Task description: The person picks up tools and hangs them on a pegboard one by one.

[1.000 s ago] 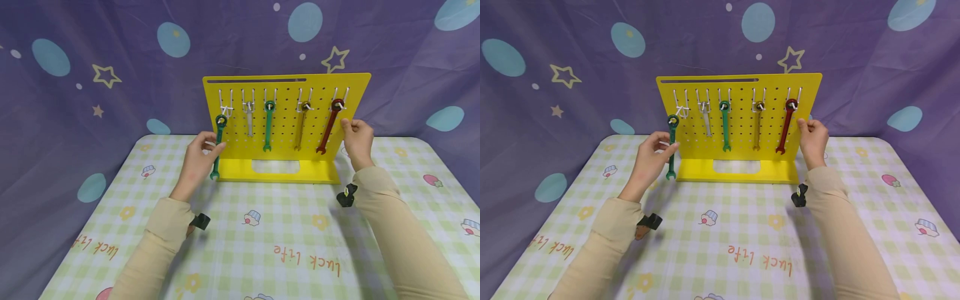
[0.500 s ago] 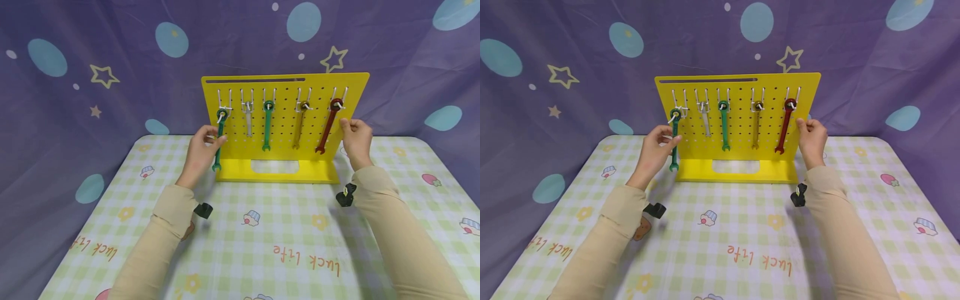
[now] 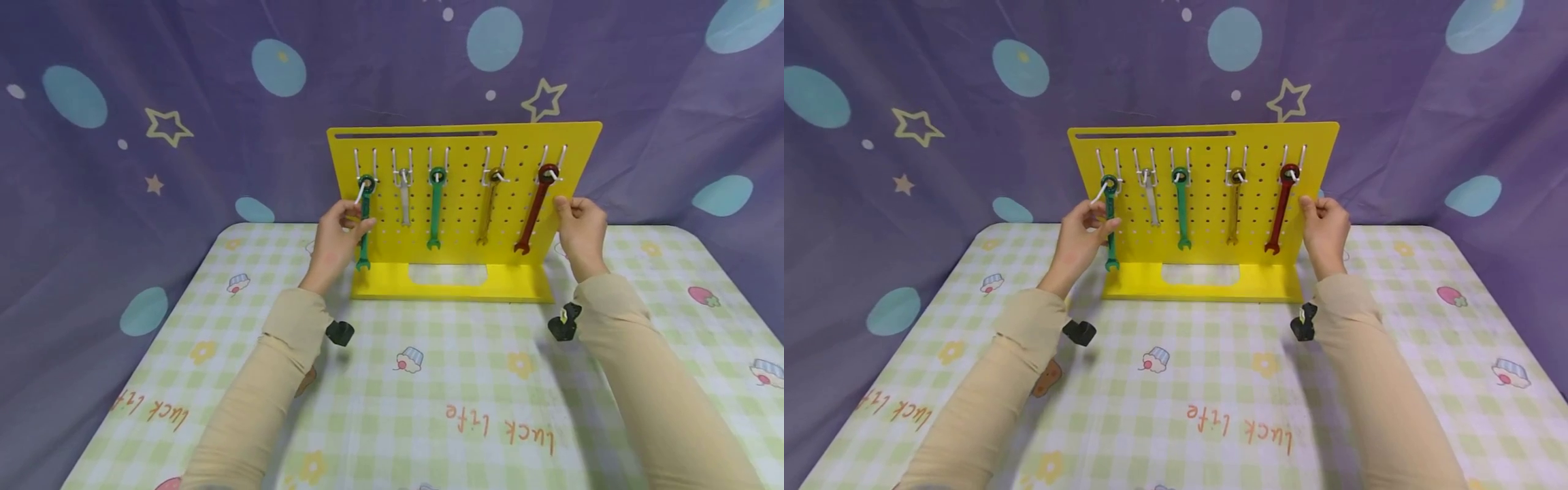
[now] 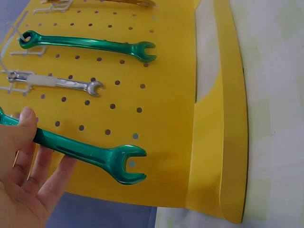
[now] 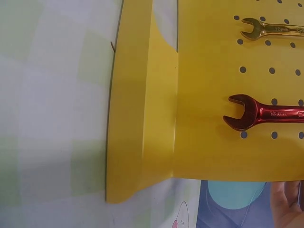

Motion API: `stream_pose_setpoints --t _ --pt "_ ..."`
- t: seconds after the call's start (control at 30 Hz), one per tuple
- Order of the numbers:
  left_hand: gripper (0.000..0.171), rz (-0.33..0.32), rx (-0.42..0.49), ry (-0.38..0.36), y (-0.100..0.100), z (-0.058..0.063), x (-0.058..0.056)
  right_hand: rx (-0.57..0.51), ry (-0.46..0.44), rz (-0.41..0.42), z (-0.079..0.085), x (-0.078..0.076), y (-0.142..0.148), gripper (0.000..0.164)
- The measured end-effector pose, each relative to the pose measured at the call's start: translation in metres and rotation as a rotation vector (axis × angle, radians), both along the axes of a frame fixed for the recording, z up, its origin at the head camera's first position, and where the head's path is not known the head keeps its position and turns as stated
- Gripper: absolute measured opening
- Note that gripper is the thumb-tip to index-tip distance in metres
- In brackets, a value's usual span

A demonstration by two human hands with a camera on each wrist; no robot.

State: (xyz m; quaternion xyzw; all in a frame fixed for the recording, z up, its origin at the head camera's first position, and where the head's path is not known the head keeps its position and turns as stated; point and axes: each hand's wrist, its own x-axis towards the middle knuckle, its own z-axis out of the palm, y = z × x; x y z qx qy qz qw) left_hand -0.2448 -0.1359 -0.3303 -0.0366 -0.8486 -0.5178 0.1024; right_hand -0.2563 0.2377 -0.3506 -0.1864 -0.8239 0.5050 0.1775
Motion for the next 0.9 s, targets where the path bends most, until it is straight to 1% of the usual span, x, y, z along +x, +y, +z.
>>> stream_pose_setpoints --t 0.17,0.37,0.47,0.6,0.73,0.83,0.9 --pt "0.029 0.001 0.013 -0.008 -0.001 -0.004 -0.003 0.004 -0.016 0.012 -0.001 0.003 -0.001 0.051" --pt "0.030 -0.017 0.070 -0.010 0.001 -0.007 -0.009 0.031 -0.016 0.014 0.000 0.006 0.000 0.055" --pt "0.030 -0.012 0.087 -0.010 0.002 -0.009 -0.011 0.032 -0.007 0.017 0.000 0.005 -0.001 0.055" --pt "0.032 0.007 0.108 -0.004 0.003 -0.015 -0.012 0.032 0.014 0.016 0.000 0.004 -0.001 0.054" --pt "0.032 0.039 0.136 0.004 0.006 -0.022 -0.013 0.024 -0.005 0.009 -0.001 0.003 -0.001 0.056" --pt "0.031 0.063 0.141 0.022 0.008 -0.025 -0.014 0.019 -0.021 0.011 -0.001 0.002 -0.001 0.057" --pt "0.030 0.072 0.126 0.030 0.009 -0.027 -0.013 0.017 -0.021 0.011 -0.001 0.002 0.000 0.057"
